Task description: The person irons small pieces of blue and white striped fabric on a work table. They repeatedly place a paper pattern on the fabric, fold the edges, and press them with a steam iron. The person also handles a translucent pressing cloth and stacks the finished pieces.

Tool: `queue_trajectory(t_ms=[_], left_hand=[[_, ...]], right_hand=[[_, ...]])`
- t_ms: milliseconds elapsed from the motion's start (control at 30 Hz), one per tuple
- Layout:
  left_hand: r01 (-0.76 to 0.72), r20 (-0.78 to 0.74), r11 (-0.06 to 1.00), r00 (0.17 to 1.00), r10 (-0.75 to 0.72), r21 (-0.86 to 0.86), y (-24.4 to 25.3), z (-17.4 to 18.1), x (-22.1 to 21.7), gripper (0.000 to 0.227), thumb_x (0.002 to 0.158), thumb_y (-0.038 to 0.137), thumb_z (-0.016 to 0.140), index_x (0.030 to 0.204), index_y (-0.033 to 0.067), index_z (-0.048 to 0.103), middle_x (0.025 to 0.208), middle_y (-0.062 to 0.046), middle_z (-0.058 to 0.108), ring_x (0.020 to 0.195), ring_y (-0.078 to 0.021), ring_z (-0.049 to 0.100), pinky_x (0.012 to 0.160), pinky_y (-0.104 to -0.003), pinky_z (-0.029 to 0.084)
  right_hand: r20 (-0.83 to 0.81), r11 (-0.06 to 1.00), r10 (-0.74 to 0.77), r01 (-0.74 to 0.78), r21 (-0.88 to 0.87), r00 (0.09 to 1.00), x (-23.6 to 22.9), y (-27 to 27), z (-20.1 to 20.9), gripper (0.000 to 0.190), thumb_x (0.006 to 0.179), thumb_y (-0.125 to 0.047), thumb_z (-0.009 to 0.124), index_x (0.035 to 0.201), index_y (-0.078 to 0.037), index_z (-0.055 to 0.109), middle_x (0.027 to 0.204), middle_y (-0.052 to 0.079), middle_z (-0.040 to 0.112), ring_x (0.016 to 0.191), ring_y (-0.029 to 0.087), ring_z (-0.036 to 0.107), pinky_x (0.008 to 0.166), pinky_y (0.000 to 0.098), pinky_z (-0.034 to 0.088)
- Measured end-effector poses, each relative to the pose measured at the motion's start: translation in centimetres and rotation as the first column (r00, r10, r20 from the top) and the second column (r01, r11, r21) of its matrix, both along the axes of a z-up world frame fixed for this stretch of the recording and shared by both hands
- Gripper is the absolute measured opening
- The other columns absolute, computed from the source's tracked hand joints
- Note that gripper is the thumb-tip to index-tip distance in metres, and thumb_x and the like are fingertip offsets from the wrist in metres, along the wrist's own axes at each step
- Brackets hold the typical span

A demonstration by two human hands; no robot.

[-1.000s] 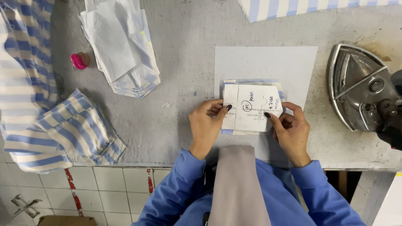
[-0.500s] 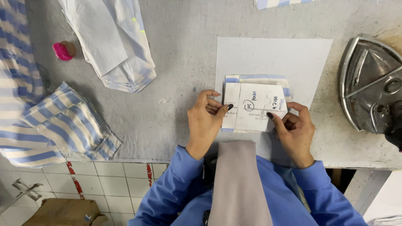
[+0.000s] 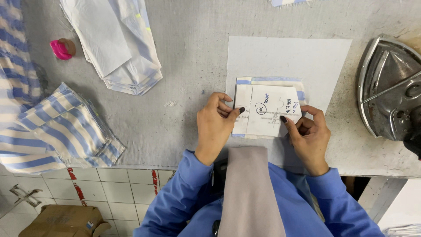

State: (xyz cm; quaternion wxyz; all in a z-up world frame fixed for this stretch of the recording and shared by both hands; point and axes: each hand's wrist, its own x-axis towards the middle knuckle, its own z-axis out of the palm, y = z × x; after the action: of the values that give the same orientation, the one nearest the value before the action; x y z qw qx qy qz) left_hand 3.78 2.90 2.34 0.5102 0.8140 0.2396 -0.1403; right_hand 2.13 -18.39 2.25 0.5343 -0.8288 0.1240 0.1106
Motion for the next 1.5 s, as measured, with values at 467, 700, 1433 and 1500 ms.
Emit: queue_trajectory(t_ms=[467,700,1433,1500], left_hand=[[0.01,-0.004,1.0,1.0,-0.01,0.012,0.0,0.5,0.4,0.026,0.068,0.009,0.076,0.086,0.0102,0.058,0.064,-0.005,0.067,0.056,-0.0182,0.067,0.051,-0.026,0.051],[0.009,-0.01,1.0,1.0,-0.009,0.012,0.1,0.4,0.3,0.025,0.068,0.009,0.076,0.085,0.0096,0.058,0.065,-0.006,0.067,0.057,-0.0193,0.067,0.051,-0.027,0.052],[0.057,-0.012,0.997,0.998,-0.057,0.059,-0.2,0.1,0.2,0.025,0.071,0.01,0.076,0.083,0.0108,0.054,0.065,-0.005,0.066,0.056,-0.0202,0.067,0.056,-0.029,0.051],[0.063,-0.022,0.996,0.998,-0.061,0.071,-0.2,0.2,0.3,0.025,0.071,0.01,0.076,0.084,0.0112,0.054,0.065,-0.004,0.066,0.057,-0.0197,0.067,0.056,-0.029,0.05]], right_hand=[[0.008,1.0,-0.004,0.004,0.025,1.0,0.0,0.1,0.1,0.036,0.086,0.0,0.067,0.114,0.005,0.044,0.049,0.011,0.047,0.032,0.016,0.046,0.031,0.0235,0.034],[0.055,1.0,0.004,-0.004,-0.011,0.999,-0.6,-0.3,-0.8,0.037,0.085,0.0,0.069,0.113,0.005,0.046,0.05,0.012,0.049,0.033,0.017,0.047,0.032,0.024,0.035],[0.152,0.955,0.028,0.019,-0.297,0.988,-0.9,0.7,0.2,0.036,0.086,-0.007,0.075,0.114,0.004,0.055,0.059,0.014,0.059,0.04,0.02,0.053,0.035,0.0265,0.039],[0.152,0.936,0.039,0.017,-0.351,0.988,-0.9,0.7,0.2,0.036,0.086,-0.01,0.076,0.113,0.002,0.056,0.058,0.013,0.06,0.042,0.021,0.055,0.037,0.0266,0.04]])
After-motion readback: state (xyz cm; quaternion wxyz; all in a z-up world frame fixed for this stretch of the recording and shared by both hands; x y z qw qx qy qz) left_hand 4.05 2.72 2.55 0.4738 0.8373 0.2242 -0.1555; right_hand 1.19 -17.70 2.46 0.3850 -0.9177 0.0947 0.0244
